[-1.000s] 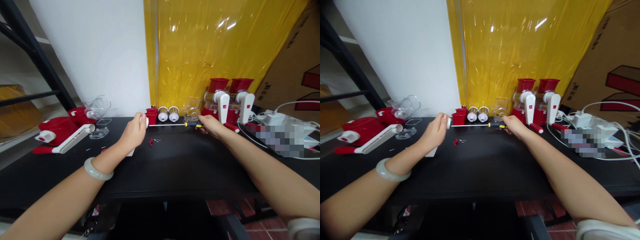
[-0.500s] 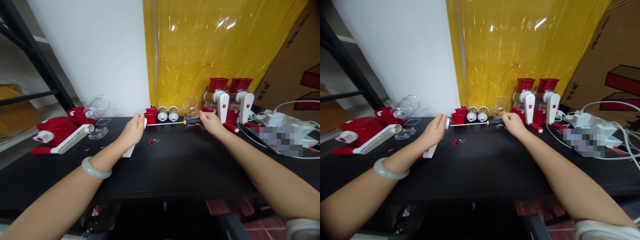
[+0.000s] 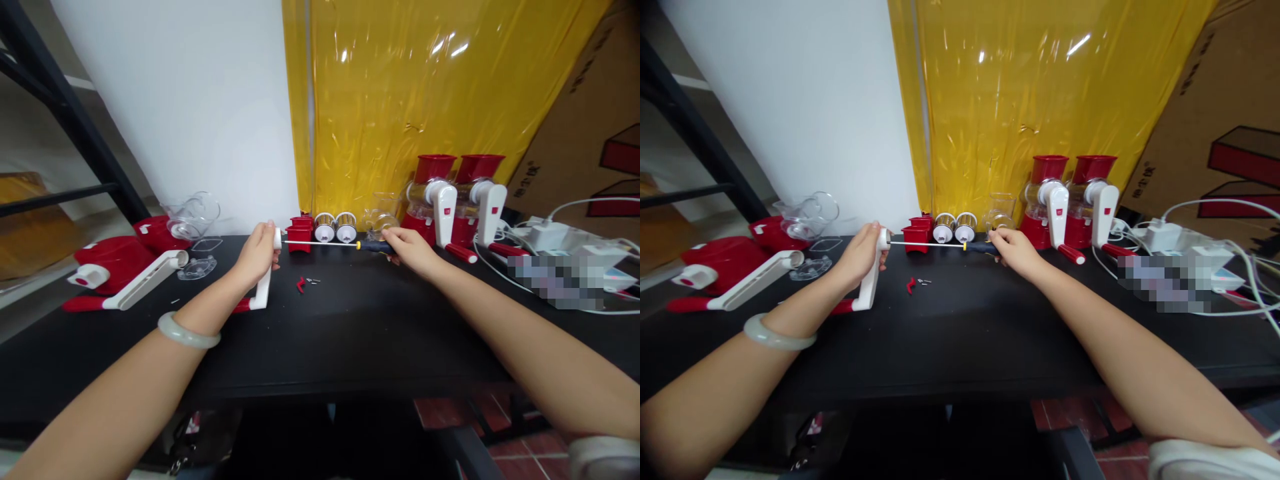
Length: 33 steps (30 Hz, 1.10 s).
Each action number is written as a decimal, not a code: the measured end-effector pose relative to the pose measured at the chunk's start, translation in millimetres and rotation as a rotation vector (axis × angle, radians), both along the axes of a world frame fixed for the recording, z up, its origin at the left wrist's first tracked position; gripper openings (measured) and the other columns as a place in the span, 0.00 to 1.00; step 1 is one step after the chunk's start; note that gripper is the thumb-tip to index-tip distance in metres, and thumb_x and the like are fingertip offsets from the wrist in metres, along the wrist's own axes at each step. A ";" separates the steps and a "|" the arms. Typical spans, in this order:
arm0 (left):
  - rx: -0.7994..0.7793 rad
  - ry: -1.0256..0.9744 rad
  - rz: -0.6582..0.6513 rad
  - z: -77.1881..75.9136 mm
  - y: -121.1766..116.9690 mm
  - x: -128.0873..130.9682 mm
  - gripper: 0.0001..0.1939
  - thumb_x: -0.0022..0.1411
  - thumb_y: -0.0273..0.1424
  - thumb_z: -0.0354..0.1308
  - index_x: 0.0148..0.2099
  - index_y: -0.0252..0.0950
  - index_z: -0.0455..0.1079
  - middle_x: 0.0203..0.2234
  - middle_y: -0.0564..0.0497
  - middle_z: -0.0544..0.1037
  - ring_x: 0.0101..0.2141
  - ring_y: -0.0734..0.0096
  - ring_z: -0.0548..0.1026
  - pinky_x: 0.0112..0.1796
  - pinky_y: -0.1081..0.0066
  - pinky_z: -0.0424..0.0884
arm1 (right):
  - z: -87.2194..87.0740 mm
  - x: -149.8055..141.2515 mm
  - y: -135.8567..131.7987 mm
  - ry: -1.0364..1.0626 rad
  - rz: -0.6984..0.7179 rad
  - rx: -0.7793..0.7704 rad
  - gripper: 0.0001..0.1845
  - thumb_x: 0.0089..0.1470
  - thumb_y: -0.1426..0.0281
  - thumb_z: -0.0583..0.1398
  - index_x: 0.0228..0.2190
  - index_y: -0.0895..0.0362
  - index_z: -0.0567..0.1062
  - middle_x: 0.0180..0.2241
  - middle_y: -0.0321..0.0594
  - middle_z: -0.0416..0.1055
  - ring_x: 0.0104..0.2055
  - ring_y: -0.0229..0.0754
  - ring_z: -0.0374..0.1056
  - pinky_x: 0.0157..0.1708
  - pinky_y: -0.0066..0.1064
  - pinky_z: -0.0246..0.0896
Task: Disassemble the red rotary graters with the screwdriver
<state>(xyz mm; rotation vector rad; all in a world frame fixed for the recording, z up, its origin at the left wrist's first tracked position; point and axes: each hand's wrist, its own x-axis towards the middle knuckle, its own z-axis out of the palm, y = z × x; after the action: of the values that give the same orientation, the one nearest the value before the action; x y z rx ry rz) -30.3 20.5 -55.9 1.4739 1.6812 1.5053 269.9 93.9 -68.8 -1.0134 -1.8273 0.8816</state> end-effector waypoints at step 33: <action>-0.233 -0.226 -0.225 3.1 -6.4 9.0 0.14 0.65 0.42 0.48 0.37 0.36 0.62 0.18 0.55 0.69 0.15 0.76 0.65 0.20 0.64 0.76 | -0.4 11.5 7.6 -0.110 -0.122 0.125 0.24 0.58 0.55 0.51 0.16 0.55 0.63 0.11 0.31 0.57 0.16 0.34 0.53 0.20 0.28 0.46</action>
<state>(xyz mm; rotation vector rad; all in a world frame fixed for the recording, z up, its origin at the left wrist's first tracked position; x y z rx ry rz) -21.4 14.1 -52.8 1.2708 1.4495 1.2578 281.4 101.5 -69.2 -1.1001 -1.8653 0.6418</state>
